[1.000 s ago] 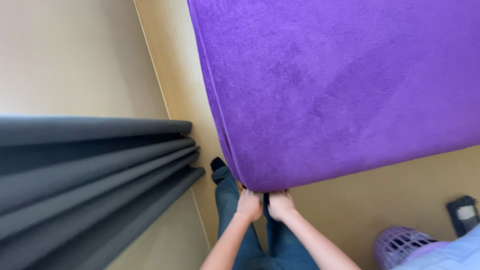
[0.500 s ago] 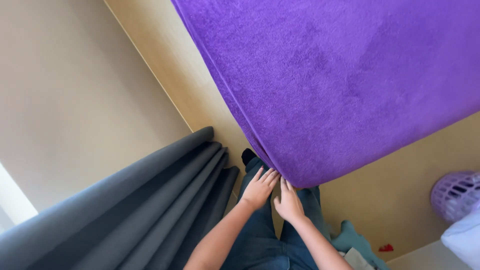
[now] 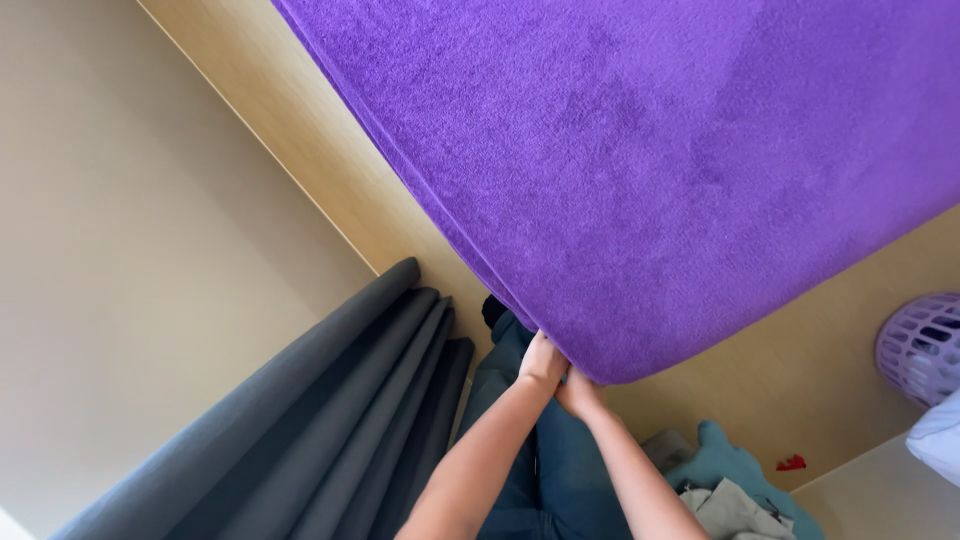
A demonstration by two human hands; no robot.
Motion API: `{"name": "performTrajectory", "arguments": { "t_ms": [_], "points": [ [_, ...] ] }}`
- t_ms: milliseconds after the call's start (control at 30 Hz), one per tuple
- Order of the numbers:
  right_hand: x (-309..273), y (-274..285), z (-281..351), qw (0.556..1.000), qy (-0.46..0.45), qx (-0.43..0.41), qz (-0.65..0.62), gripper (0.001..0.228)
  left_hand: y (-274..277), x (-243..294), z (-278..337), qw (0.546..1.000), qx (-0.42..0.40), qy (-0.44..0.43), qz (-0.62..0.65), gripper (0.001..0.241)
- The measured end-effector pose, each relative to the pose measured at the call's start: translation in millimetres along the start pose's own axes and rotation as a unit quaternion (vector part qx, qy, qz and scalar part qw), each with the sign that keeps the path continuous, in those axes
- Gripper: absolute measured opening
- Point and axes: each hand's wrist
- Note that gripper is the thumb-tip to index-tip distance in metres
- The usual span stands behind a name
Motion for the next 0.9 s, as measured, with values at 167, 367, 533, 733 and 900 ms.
{"name": "performTrajectory", "arguments": {
  "t_ms": [167,367,533,733,900],
  "points": [
    [52.3,-13.4,-24.8,0.995,0.068,-0.071,-0.004,0.082,-9.5,0.1,-7.3,0.996,0.079,0.022,-0.035,0.059],
    [11.0,2.5,-9.9,0.997,0.052,-0.01,0.055,0.073,-18.7,-6.0,-16.7,0.998,-0.006,-0.02,-0.054,0.051],
    [-21.0,24.8,25.9,0.995,0.096,0.034,0.008,0.075,-8.7,-15.1,-5.2,0.997,-0.035,-0.015,-0.07,0.056],
    [-101.7,72.8,117.5,0.999,0.034,0.02,-0.015,0.069,27.7,-28.6,54.5,0.998,0.05,-0.008,-0.044,0.056],
    [-117.1,58.6,102.1,0.992,0.109,0.06,0.026,0.069,50.3,-40.4,104.2,0.995,0.058,-0.013,0.074,0.064]
  ]
}}
Point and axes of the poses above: each hand's wrist, its own z-axis away from the middle knuckle, its own y-axis out of the back of the hand, x = y × z, and after that the axes turned 5 degrees about -x, right-handed
